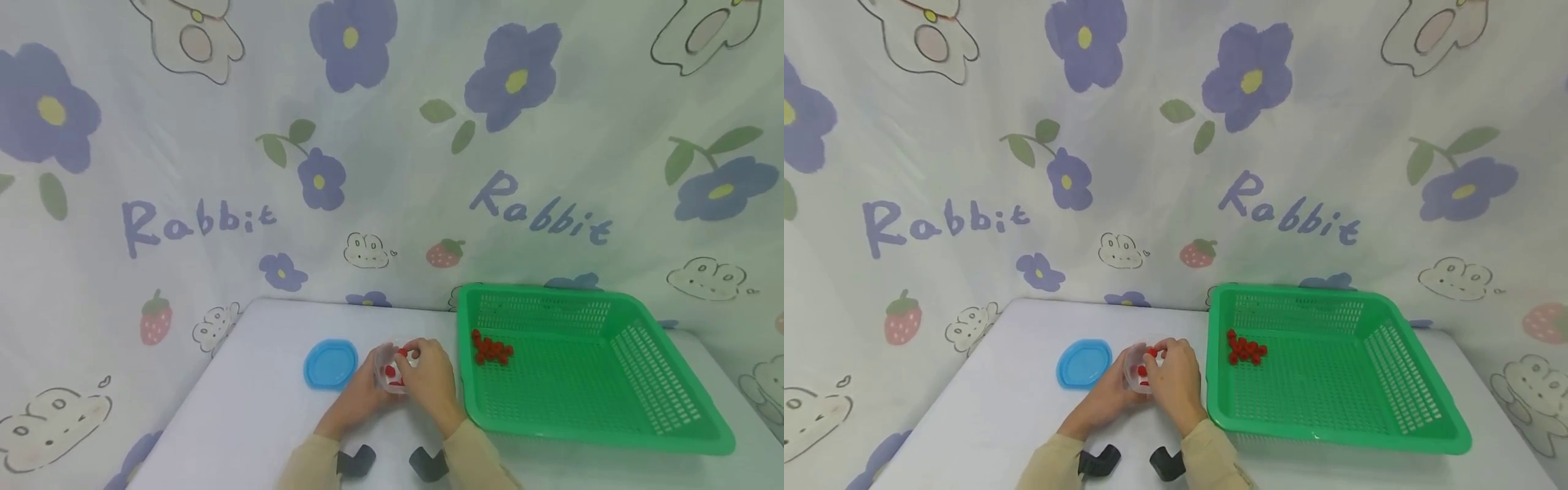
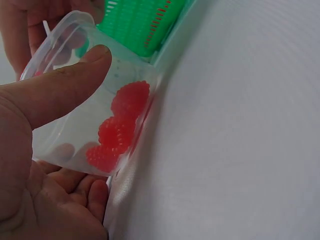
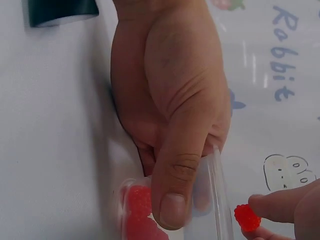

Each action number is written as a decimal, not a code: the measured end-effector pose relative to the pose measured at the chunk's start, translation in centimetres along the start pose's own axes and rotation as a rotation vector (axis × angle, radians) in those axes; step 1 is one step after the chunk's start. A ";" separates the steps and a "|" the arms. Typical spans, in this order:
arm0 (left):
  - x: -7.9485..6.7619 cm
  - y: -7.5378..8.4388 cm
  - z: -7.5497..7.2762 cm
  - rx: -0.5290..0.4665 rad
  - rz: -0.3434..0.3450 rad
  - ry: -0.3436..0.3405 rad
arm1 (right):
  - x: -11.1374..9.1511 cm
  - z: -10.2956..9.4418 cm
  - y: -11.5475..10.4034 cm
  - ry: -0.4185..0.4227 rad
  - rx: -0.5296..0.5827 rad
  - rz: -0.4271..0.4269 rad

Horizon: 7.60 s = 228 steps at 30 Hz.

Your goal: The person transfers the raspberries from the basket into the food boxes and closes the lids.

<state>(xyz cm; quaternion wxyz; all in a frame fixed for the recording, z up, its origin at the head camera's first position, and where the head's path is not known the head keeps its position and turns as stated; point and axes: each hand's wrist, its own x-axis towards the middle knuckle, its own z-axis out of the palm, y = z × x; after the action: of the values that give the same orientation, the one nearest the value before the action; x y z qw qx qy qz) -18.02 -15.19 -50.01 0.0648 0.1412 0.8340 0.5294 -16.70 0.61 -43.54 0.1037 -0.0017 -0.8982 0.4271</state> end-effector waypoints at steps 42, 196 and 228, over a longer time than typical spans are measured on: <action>0.2 0.5 0.1 0.020 -0.068 0.021 | -0.4 -1.9 -1.8 0.023 -0.087 -0.115; 0.0 0.9 0.1 -0.021 -0.098 -0.013 | 9.8 -16.8 14.4 -0.643 0.065 0.362; -0.3 1.3 0.0 -0.028 -0.104 -0.006 | 8.2 -18.2 7.5 -0.570 0.168 0.224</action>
<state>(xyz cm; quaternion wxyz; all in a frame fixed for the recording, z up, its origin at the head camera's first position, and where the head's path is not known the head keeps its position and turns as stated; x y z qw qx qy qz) -17.55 -14.74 -48.89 0.0966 0.0983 0.8324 0.5367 -21.97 20.11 -36.56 -0.2002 0.0278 -0.8470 0.4917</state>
